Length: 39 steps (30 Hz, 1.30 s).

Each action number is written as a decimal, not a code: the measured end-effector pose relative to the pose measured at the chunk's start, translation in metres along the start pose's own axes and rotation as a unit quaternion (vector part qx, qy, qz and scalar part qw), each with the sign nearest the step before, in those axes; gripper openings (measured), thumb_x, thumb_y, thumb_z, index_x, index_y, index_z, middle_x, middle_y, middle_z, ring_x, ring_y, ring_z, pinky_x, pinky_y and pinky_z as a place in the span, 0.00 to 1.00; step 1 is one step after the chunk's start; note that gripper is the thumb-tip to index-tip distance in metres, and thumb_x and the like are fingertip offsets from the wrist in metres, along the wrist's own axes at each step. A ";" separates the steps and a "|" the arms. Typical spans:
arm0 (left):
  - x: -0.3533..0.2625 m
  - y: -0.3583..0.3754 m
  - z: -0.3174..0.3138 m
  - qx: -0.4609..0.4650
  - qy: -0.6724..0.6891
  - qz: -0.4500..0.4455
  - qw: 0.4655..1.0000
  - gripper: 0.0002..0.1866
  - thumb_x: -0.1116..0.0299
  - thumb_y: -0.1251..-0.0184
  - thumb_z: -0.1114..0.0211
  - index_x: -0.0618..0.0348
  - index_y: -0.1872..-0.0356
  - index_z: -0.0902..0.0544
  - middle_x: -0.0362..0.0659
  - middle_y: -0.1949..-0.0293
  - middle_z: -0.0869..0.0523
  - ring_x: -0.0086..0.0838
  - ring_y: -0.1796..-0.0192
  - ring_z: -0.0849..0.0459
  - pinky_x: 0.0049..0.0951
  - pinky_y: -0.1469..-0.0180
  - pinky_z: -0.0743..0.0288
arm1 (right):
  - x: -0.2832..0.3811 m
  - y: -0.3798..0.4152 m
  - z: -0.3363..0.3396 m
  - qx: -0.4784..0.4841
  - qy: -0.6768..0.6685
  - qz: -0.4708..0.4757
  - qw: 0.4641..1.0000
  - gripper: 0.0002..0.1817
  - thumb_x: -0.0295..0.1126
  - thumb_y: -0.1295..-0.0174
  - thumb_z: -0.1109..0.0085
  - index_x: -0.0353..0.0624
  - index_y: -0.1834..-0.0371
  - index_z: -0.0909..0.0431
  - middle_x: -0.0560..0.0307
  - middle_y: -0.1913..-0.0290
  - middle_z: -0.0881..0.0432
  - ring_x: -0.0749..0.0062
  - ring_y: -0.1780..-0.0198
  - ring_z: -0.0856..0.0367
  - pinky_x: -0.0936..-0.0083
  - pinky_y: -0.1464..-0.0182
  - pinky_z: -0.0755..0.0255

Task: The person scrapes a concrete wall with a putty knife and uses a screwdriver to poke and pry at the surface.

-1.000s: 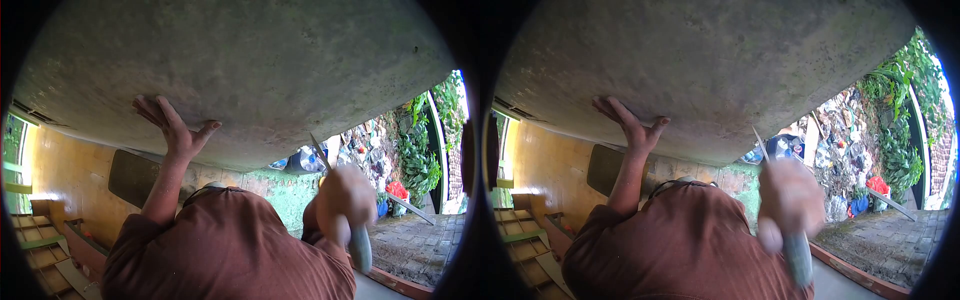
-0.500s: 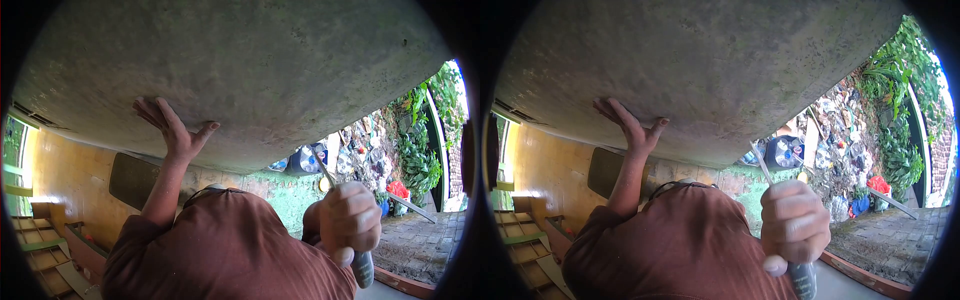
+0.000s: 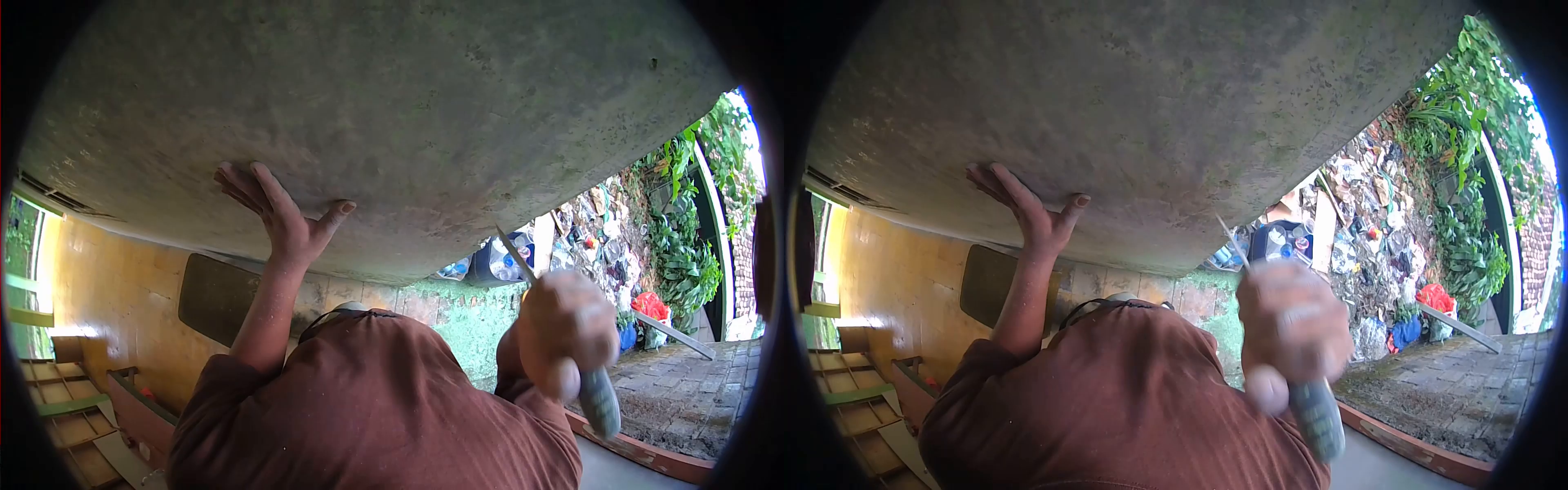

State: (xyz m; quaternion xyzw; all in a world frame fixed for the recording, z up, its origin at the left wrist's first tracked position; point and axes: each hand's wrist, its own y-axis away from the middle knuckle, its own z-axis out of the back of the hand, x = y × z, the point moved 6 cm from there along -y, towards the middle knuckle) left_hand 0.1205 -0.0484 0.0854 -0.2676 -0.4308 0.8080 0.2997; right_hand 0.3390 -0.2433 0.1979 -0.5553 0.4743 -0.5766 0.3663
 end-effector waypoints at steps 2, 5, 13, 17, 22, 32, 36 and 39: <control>0.002 0.001 -0.001 0.001 -0.001 0.003 1.000 0.66 0.26 0.50 0.39 0.56 0.25 0.69 0.64 0.28 0.78 0.61 0.27 0.81 0.71 0.35 0.83 | 0.017 -0.004 -0.005 0.006 -0.042 0.048 0.998 0.12 0.33 0.41 0.41 0.45 0.77 0.34 0.65 0.88 0.39 0.79 0.88 0.44 0.78 0.86 0.51; 0.002 0.002 -0.002 0.003 0.005 0.007 1.000 0.66 0.26 0.51 0.39 0.56 0.25 0.69 0.64 0.28 0.78 0.61 0.27 0.81 0.71 0.35 0.83 | -0.015 -0.001 -0.007 -0.060 0.032 -0.032 0.997 0.15 0.33 0.41 0.41 0.47 0.80 0.36 0.67 0.89 0.40 0.81 0.89 0.46 0.80 0.87 0.55; 0.002 0.002 -0.002 -0.005 0.009 0.004 1.000 0.66 0.26 0.50 0.39 0.55 0.25 0.69 0.64 0.28 0.78 0.62 0.27 0.81 0.71 0.35 0.83 | -0.018 -0.002 -0.010 -0.081 0.035 -0.036 0.995 0.16 0.34 0.41 0.40 0.48 0.82 0.37 0.69 0.89 0.41 0.83 0.90 0.47 0.82 0.87 0.55; 0.003 0.002 -0.002 -0.006 -0.002 0.003 1.000 0.66 0.25 0.51 0.40 0.55 0.25 0.69 0.64 0.28 0.78 0.62 0.27 0.81 0.72 0.35 0.83 | -0.003 0.000 -0.002 -0.024 -0.025 0.041 0.999 0.16 0.32 0.41 0.42 0.49 0.82 0.37 0.69 0.89 0.40 0.81 0.89 0.46 0.79 0.87 0.53; 0.002 0.003 -0.002 -0.007 0.001 0.005 1.000 0.66 0.25 0.51 0.41 0.55 0.25 0.70 0.64 0.28 0.78 0.62 0.27 0.82 0.72 0.35 0.83 | -0.033 0.007 0.000 -0.019 0.026 -0.130 0.991 0.13 0.34 0.39 0.44 0.49 0.78 0.37 0.68 0.86 0.39 0.77 0.87 0.44 0.75 0.83 0.48; 0.001 0.002 -0.003 -0.012 0.015 0.005 1.000 0.66 0.25 0.52 0.39 0.54 0.25 0.69 0.65 0.28 0.77 0.63 0.27 0.81 0.72 0.36 0.83 | -0.029 0.004 -0.006 -0.035 0.029 -0.087 0.995 0.15 0.33 0.39 0.42 0.50 0.80 0.36 0.70 0.87 0.41 0.79 0.88 0.45 0.76 0.85 0.53; 0.002 0.000 -0.001 -0.013 0.007 -0.003 1.000 0.67 0.26 0.52 0.39 0.54 0.25 0.69 0.66 0.28 0.77 0.63 0.27 0.81 0.73 0.36 0.83 | 0.003 0.005 -0.011 -0.028 -0.036 0.033 0.998 0.14 0.33 0.42 0.40 0.49 0.80 0.35 0.66 0.88 0.40 0.78 0.89 0.43 0.76 0.87 0.53; 0.003 0.002 -0.003 -0.017 0.012 0.003 1.000 0.66 0.26 0.52 0.39 0.54 0.25 0.69 0.65 0.28 0.77 0.63 0.27 0.81 0.73 0.36 0.83 | -0.015 0.000 -0.010 -0.030 0.057 -0.043 0.997 0.14 0.32 0.44 0.38 0.48 0.81 0.34 0.65 0.89 0.41 0.76 0.88 0.42 0.75 0.87 0.49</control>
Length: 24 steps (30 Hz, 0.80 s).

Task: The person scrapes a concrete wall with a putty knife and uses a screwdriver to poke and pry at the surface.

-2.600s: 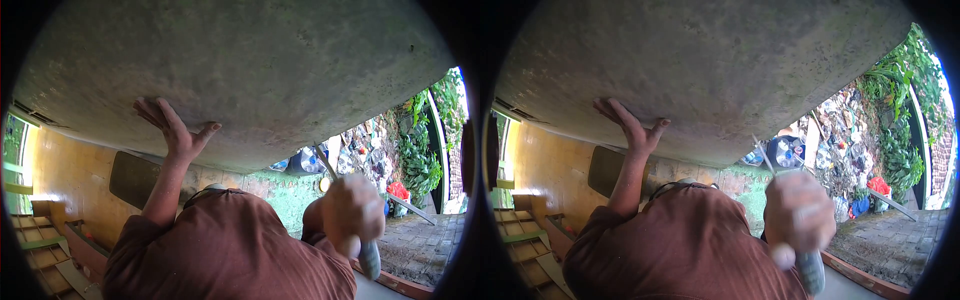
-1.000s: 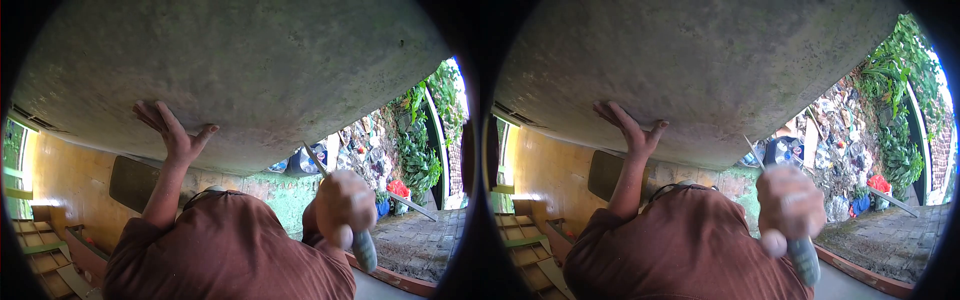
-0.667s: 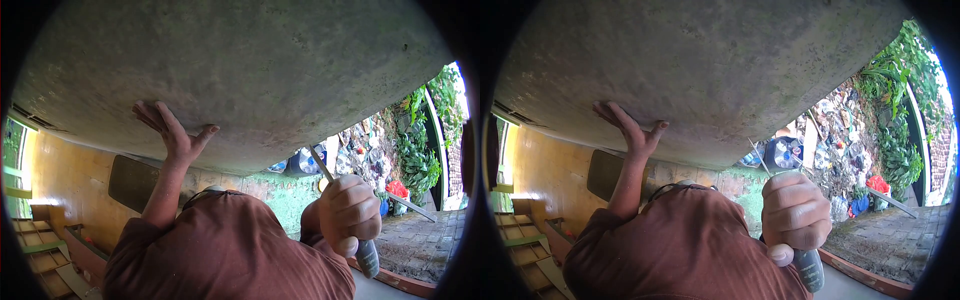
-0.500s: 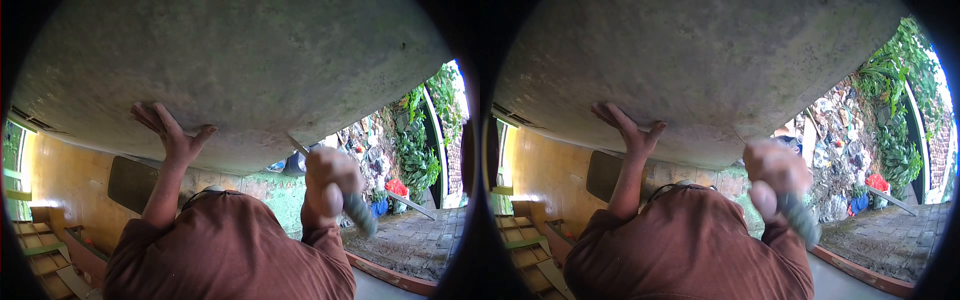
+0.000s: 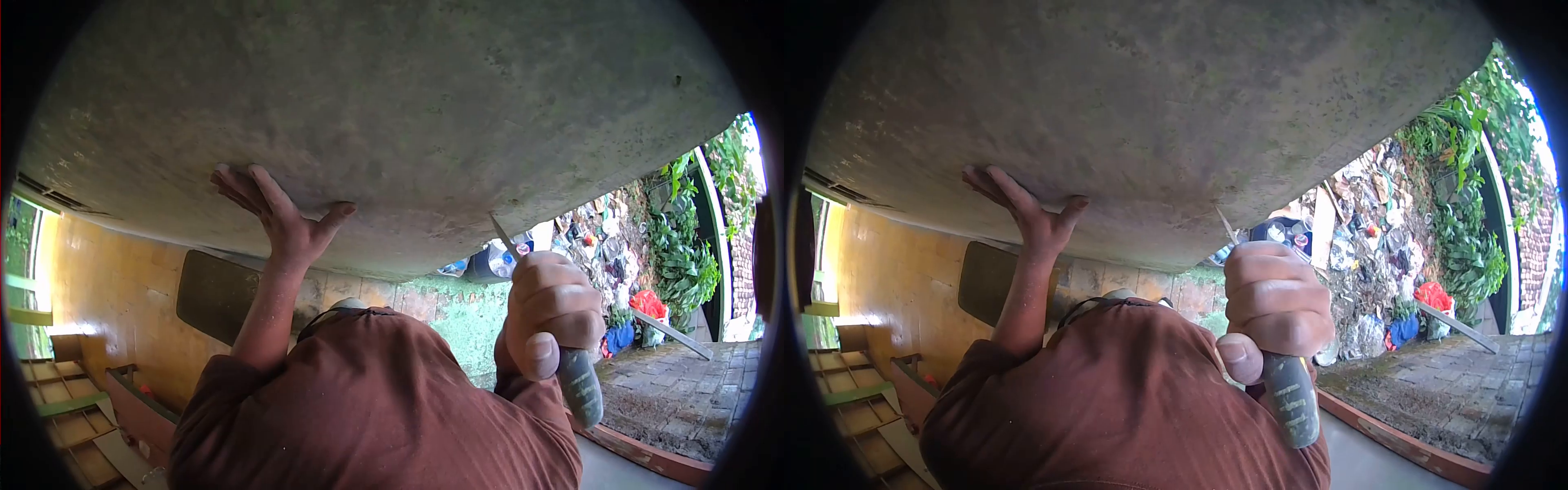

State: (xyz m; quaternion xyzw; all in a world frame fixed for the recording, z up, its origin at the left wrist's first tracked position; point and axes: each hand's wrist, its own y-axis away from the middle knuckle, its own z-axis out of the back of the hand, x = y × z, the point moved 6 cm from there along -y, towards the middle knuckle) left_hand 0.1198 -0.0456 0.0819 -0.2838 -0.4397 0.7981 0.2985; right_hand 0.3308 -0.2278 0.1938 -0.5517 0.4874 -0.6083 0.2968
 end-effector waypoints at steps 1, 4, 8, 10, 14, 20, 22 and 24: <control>-0.001 0.000 -0.001 -0.003 0.001 0.001 1.000 0.66 0.26 0.52 0.39 0.54 0.25 0.69 0.65 0.28 0.77 0.63 0.27 0.81 0.73 0.36 0.83 | 0.000 0.000 0.002 0.006 -0.010 0.000 1.000 0.14 0.33 0.44 0.38 0.46 0.81 0.34 0.64 0.89 0.37 0.77 0.88 0.42 0.76 0.86 0.48; 0.000 -0.002 0.000 0.001 -0.007 -0.002 1.000 0.66 0.25 0.52 0.40 0.54 0.25 0.69 0.65 0.28 0.77 0.63 0.27 0.81 0.72 0.36 0.83 | 0.019 0.000 0.006 0.063 -0.117 0.093 0.987 0.10 0.24 0.46 0.38 0.39 0.77 0.32 0.60 0.87 0.33 0.73 0.88 0.39 0.73 0.86 0.49; -0.001 -0.001 0.000 0.010 -0.008 -0.005 1.000 0.66 0.25 0.52 0.39 0.54 0.25 0.70 0.65 0.28 0.78 0.62 0.27 0.82 0.73 0.36 0.83 | -0.005 -0.003 0.005 0.017 -0.077 0.010 0.997 0.13 0.26 0.44 0.37 0.41 0.79 0.33 0.63 0.88 0.33 0.76 0.89 0.39 0.76 0.87 0.47; 0.000 0.000 0.001 0.009 -0.010 -0.004 1.000 0.67 0.25 0.52 0.39 0.53 0.25 0.70 0.64 0.28 0.78 0.62 0.27 0.82 0.73 0.36 0.83 | -0.003 -0.001 0.008 0.011 -0.077 0.004 0.997 0.13 0.26 0.43 0.37 0.41 0.79 0.33 0.63 0.88 0.34 0.75 0.88 0.39 0.76 0.86 0.46; 0.001 -0.001 -0.001 0.013 -0.011 0.005 1.000 0.67 0.25 0.52 0.39 0.53 0.25 0.70 0.64 0.28 0.78 0.62 0.27 0.82 0.72 0.36 0.83 | 0.012 -0.001 -0.001 0.030 -0.089 0.068 0.993 0.14 0.32 0.44 0.41 0.45 0.82 0.36 0.65 0.89 0.39 0.78 0.89 0.45 0.77 0.86 0.51; 0.001 0.000 0.000 0.014 -0.012 0.005 1.000 0.67 0.25 0.52 0.39 0.53 0.25 0.70 0.64 0.28 0.78 0.62 0.27 0.82 0.72 0.36 0.82 | 0.018 0.004 0.007 0.016 -0.101 0.076 0.992 0.13 0.32 0.43 0.41 0.45 0.80 0.35 0.66 0.89 0.39 0.78 0.89 0.45 0.77 0.87 0.50; 0.000 0.002 0.000 0.019 -0.011 0.007 1.000 0.67 0.25 0.52 0.40 0.53 0.25 0.71 0.64 0.28 0.79 0.62 0.27 0.82 0.72 0.35 0.82 | 0.002 0.003 0.004 0.005 -0.092 0.037 0.995 0.13 0.32 0.43 0.41 0.46 0.80 0.35 0.66 0.89 0.39 0.78 0.89 0.45 0.77 0.86 0.51; -0.001 0.001 0.001 0.018 -0.009 0.012 1.000 0.67 0.25 0.51 0.40 0.54 0.26 0.71 0.64 0.28 0.78 0.62 0.27 0.82 0.72 0.35 0.83 | -0.017 0.004 0.003 -0.019 -0.070 -0.039 0.997 0.14 0.31 0.42 0.41 0.46 0.79 0.36 0.66 0.88 0.39 0.78 0.89 0.45 0.76 0.86 0.52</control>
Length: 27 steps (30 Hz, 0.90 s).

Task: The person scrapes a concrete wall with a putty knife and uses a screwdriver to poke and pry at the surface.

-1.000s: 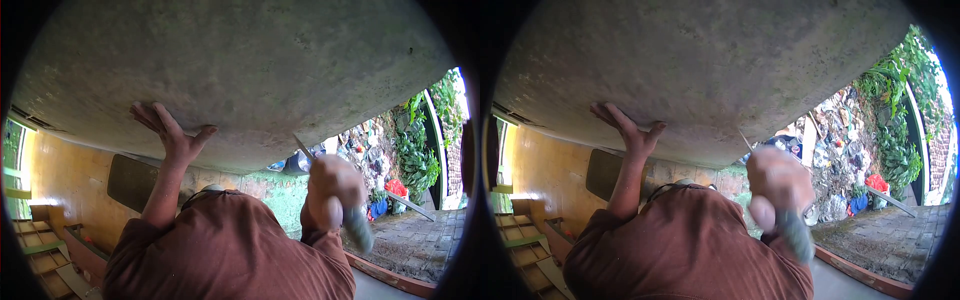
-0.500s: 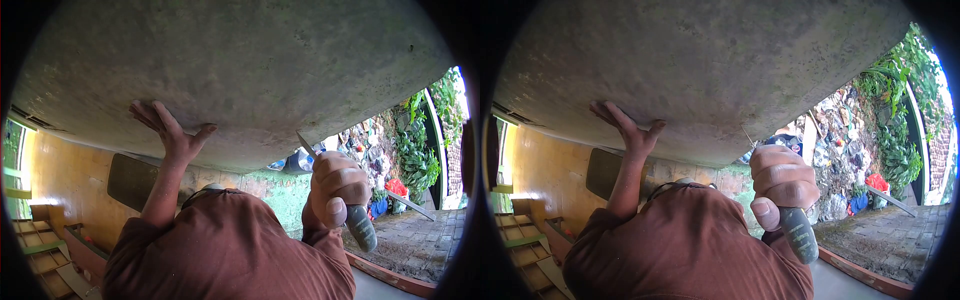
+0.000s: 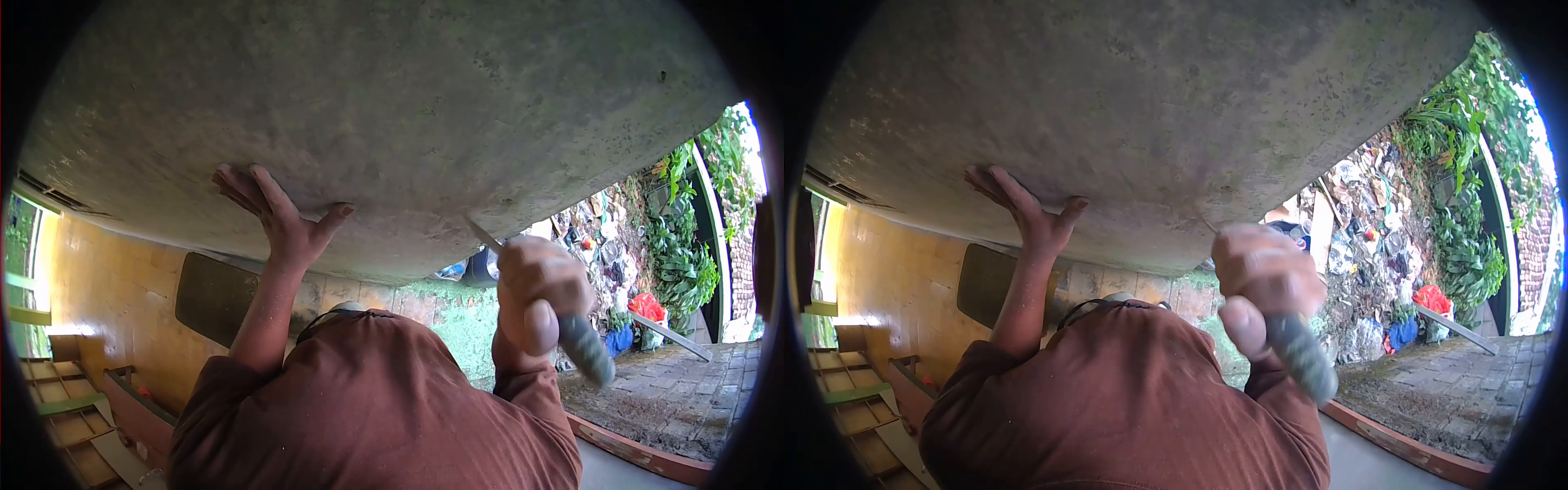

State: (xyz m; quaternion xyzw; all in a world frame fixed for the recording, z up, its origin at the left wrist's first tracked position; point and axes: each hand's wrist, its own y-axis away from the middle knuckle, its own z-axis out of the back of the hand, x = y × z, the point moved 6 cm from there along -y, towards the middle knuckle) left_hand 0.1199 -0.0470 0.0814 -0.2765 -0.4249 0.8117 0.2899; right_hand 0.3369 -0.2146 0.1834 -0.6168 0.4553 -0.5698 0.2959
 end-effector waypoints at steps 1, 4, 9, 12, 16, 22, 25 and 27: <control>-0.001 0.000 0.000 -0.002 0.000 -0.001 1.000 0.67 0.25 0.51 0.40 0.54 0.26 0.71 0.64 0.28 0.78 0.62 0.27 0.82 0.72 0.35 0.83 | -0.001 -0.002 -0.001 0.008 -0.004 -0.017 1.000 0.14 0.31 0.41 0.41 0.47 0.79 0.36 0.66 0.88 0.39 0.78 0.89 0.45 0.77 0.85 0.53; -0.001 -0.001 0.001 -0.001 -0.005 -0.003 1.000 0.67 0.25 0.51 0.41 0.54 0.26 0.71 0.64 0.28 0.78 0.63 0.27 0.81 0.72 0.36 0.82 | 0.032 0.009 0.000 0.049 -0.052 0.122 0.990 0.16 0.33 0.40 0.41 0.47 0.80 0.37 0.66 0.87 0.39 0.78 0.87 0.43 0.76 0.84 0.51; 0.000 -0.002 0.000 0.000 -0.003 -0.007 1.000 0.67 0.25 0.51 0.40 0.55 0.26 0.71 0.64 0.28 0.79 0.63 0.27 0.82 0.71 0.36 0.83 | -0.002 -0.004 -0.003 0.049 -0.026 0.016 0.998 0.14 0.26 0.39 0.41 0.43 0.78 0.35 0.64 0.88 0.37 0.77 0.88 0.41 0.77 0.87 0.50; 0.000 -0.002 0.000 -0.002 -0.001 -0.013 1.000 0.67 0.25 0.51 0.40 0.55 0.26 0.70 0.64 0.28 0.79 0.62 0.27 0.82 0.71 0.35 0.84 | 0.032 0.003 -0.006 0.063 -0.048 0.131 0.988 0.12 0.25 0.41 0.40 0.40 0.76 0.35 0.60 0.86 0.34 0.74 0.87 0.41 0.73 0.86 0.50; 0.000 0.000 -0.002 -0.005 0.004 -0.017 1.000 0.67 0.25 0.51 0.40 0.56 0.26 0.70 0.64 0.28 0.78 0.62 0.27 0.82 0.71 0.35 0.84 | 0.004 0.000 -0.006 0.018 0.047 0.044 0.998 0.17 0.33 0.41 0.39 0.47 0.81 0.38 0.67 0.88 0.37 0.82 0.89 0.45 0.82 0.86 0.54; 0.000 -0.001 0.000 -0.002 -0.002 -0.013 1.000 0.67 0.25 0.52 0.40 0.54 0.25 0.70 0.64 0.28 0.78 0.62 0.27 0.82 0.71 0.35 0.84 | 0.026 0.014 -0.001 0.033 -0.031 0.102 0.994 0.19 0.36 0.40 0.37 0.47 0.81 0.39 0.67 0.88 0.37 0.78 0.88 0.43 0.78 0.84 0.46; 0.000 0.001 -0.002 -0.007 0.008 -0.003 1.000 0.67 0.25 0.52 0.40 0.53 0.25 0.70 0.64 0.28 0.79 0.62 0.27 0.81 0.71 0.35 0.83 | 0.013 0.004 -0.002 0.002 0.063 0.065 0.996 0.21 0.37 0.39 0.37 0.49 0.82 0.39 0.69 0.89 0.38 0.84 0.89 0.46 0.83 0.87 0.52; 0.003 0.001 -0.002 -0.006 0.004 -0.002 1.000 0.67 0.25 0.52 0.40 0.53 0.25 0.71 0.64 0.28 0.78 0.62 0.27 0.82 0.71 0.36 0.83 | 0.022 0.006 0.004 0.022 0.027 0.092 0.995 0.21 0.37 0.39 0.37 0.48 0.82 0.39 0.68 0.89 0.38 0.82 0.89 0.45 0.81 0.86 0.50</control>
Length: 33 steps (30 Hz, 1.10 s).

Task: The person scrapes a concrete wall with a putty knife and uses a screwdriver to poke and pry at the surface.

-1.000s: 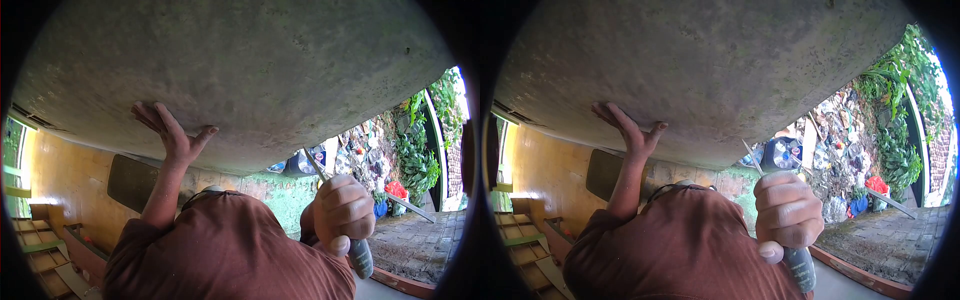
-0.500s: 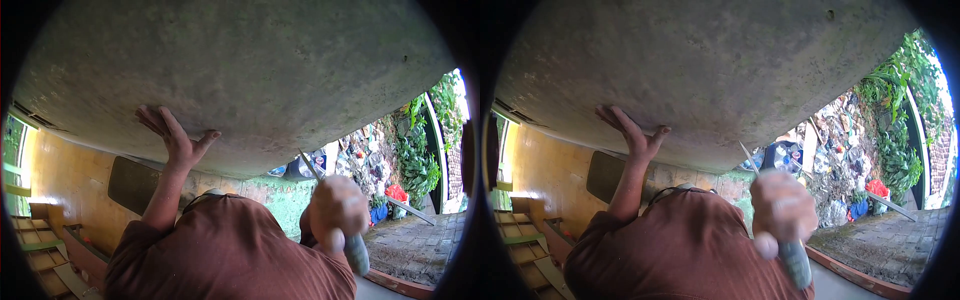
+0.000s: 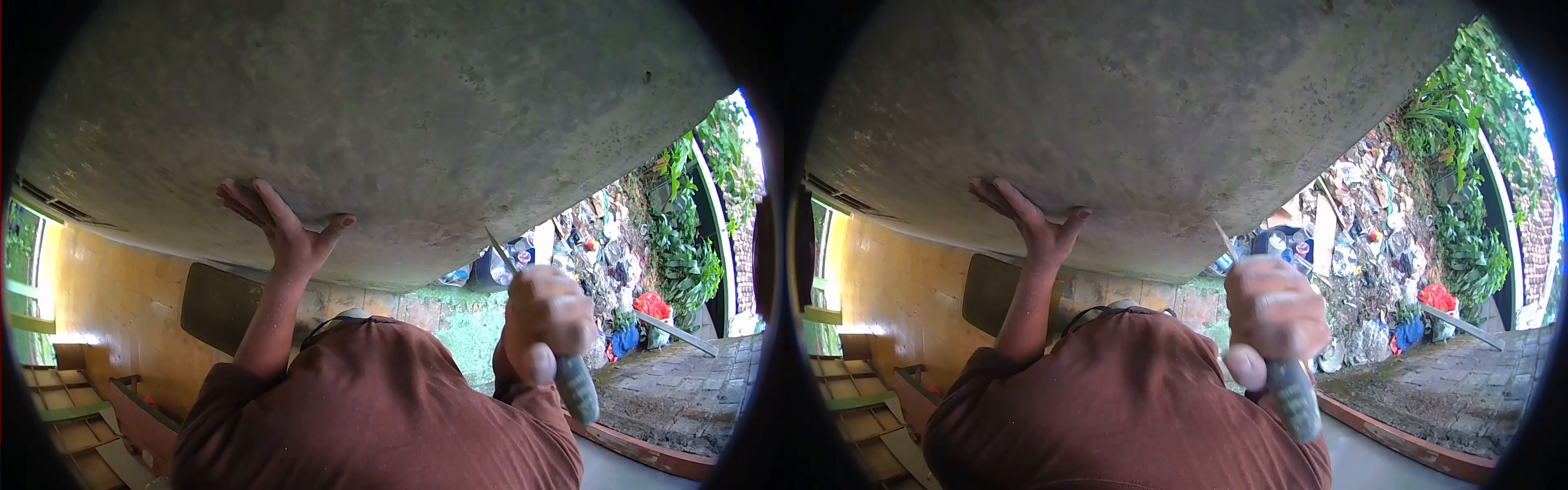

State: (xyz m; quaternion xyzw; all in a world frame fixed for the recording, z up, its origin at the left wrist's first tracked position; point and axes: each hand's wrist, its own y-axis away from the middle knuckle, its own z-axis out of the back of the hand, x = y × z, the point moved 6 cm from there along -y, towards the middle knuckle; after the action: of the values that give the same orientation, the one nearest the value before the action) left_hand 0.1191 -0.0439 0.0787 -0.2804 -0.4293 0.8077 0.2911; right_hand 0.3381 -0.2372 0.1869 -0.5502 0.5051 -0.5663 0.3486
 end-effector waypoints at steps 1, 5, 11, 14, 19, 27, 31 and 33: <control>0.000 -0.001 0.000 -0.001 0.000 -0.002 1.000 0.67 0.25 0.52 0.40 0.53 0.25 0.71 0.64 0.28 0.78 0.62 0.27 0.82 0.71 0.36 0.83 | 0.006 0.001 -0.001 0.018 -0.039 0.029 0.999 0.20 0.37 0.40 0.36 0.48 0.82 0.39 0.68 0.89 0.38 0.80 0.88 0.44 0.79 0.85 0.47; -0.001 -0.001 0.001 0.000 -0.001 -0.012 1.000 0.66 0.25 0.52 0.40 0.53 0.25 0.70 0.64 0.28 0.78 0.62 0.27 0.82 0.72 0.36 0.83 | -0.010 0.004 -0.006 -0.065 0.069 -0.023 0.995 0.21 0.39 0.39 0.37 0.48 0.82 0.38 0.69 0.89 0.40 0.82 0.89 0.45 0.81 0.87 0.53; -0.002 -0.004 0.002 -0.005 -0.001 -0.017 1.000 0.66 0.25 0.51 0.40 0.53 0.25 0.69 0.64 0.28 0.78 0.62 0.27 0.82 0.72 0.36 0.83 | 0.009 0.001 -0.002 0.007 -0.066 0.030 0.997 0.20 0.39 0.39 0.38 0.48 0.83 0.37 0.70 0.89 0.41 0.82 0.89 0.44 0.76 0.85 0.47; -0.002 -0.001 0.003 -0.001 0.001 -0.014 1.000 0.66 0.25 0.51 0.40 0.54 0.25 0.69 0.64 0.28 0.78 0.63 0.27 0.81 0.72 0.36 0.83 | -0.017 -0.002 -0.009 -0.034 0.012 -0.073 0.997 0.19 0.36 0.40 0.39 0.48 0.83 0.38 0.67 0.88 0.38 0.79 0.87 0.42 0.77 0.83 0.48; -0.001 0.000 0.002 -0.001 -0.001 -0.010 1.000 0.65 0.26 0.50 0.40 0.55 0.25 0.69 0.65 0.28 0.77 0.63 0.27 0.81 0.72 0.36 0.83 | 0.017 0.001 -0.003 0.008 -0.037 0.037 0.999 0.16 0.36 0.41 0.40 0.49 0.80 0.38 0.65 0.88 0.39 0.78 0.87 0.41 0.78 0.83 0.44; -0.003 -0.002 0.002 -0.004 -0.002 -0.013 1.000 0.66 0.25 0.50 0.40 0.54 0.25 0.69 0.64 0.28 0.78 0.62 0.27 0.81 0.71 0.35 0.83 | 0.010 0.003 -0.004 0.042 -0.040 0.026 0.998 0.15 0.36 0.41 0.39 0.47 0.78 0.35 0.64 0.87 0.37 0.76 0.86 0.40 0.75 0.84 0.45; -0.003 -0.001 0.001 -0.003 0.005 -0.001 1.000 0.66 0.25 0.51 0.41 0.53 0.25 0.70 0.64 0.28 0.78 0.61 0.27 0.81 0.71 0.35 0.83 | -0.010 0.001 -0.007 -0.030 0.022 -0.038 0.999 0.18 0.36 0.43 0.37 0.47 0.82 0.36 0.67 0.90 0.40 0.80 0.90 0.46 0.80 0.86 0.51; -0.003 -0.002 0.002 -0.004 -0.001 -0.006 1.000 0.65 0.25 0.50 0.41 0.53 0.25 0.70 0.64 0.28 0.78 0.61 0.27 0.81 0.71 0.35 0.83 | -0.005 0.000 -0.003 -0.029 0.013 -0.040 0.999 0.17 0.36 0.43 0.36 0.47 0.82 0.36 0.67 0.89 0.39 0.80 0.90 0.46 0.80 0.86 0.50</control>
State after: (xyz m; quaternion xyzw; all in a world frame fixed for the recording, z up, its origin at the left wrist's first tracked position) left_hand 0.1204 -0.0462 0.0815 -0.2783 -0.4344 0.8046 0.2942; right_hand 0.3362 -0.2319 0.1854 -0.5725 0.5032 -0.5720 0.3030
